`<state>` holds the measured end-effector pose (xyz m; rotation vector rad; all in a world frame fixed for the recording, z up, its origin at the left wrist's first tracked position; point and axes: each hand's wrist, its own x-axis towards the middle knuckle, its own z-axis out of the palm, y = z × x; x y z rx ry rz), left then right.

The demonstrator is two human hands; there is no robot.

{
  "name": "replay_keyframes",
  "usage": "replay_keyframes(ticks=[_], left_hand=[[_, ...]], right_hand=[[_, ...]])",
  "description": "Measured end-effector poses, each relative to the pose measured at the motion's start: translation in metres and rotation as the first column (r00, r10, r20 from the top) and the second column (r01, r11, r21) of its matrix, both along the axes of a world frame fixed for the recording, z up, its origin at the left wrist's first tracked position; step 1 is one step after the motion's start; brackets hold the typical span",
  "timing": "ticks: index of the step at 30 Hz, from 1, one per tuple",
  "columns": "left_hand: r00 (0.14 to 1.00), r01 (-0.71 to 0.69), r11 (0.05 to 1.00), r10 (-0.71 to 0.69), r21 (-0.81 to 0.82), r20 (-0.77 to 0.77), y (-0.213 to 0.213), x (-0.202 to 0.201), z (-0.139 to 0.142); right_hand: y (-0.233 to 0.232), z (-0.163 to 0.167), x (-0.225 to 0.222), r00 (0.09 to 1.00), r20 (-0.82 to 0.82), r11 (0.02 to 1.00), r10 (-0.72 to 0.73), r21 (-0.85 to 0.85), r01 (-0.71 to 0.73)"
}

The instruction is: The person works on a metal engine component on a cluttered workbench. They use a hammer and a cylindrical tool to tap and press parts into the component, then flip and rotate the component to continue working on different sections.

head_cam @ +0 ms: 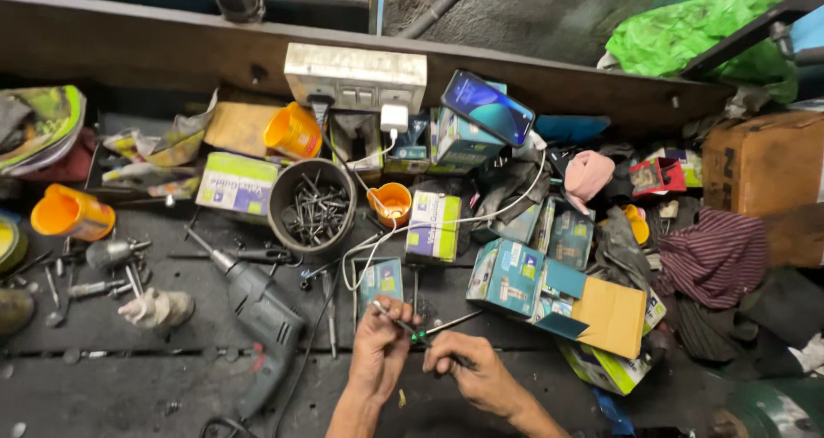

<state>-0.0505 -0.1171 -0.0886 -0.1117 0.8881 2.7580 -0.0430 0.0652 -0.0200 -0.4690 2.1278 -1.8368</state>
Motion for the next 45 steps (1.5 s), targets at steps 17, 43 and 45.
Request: replay_keyframes(ticks=[17,43,45], left_hand=[[0.955,-0.134,0.987,0.154,-0.092,0.252,0.080,0.126,0.042],[-0.077,-0.848,-0.529,0.175,-0.028,-0.982,-0.080,0.496,0.188],[0.048,-0.840,-0.535,0.091,-0.090,-0.995,-0.143,0.548,0.192]], right_hand=[[0.069,-0.015,0.065,0.931,0.129,0.886,0.342,-0.374,-0.273],[-0.353,-0.029,0.324,0.220,-0.154,0.267,0.963,0.496,-0.826],[-0.395,-0.069,0.358,0.092,-0.158,0.157,0.983,0.475,-0.866]])
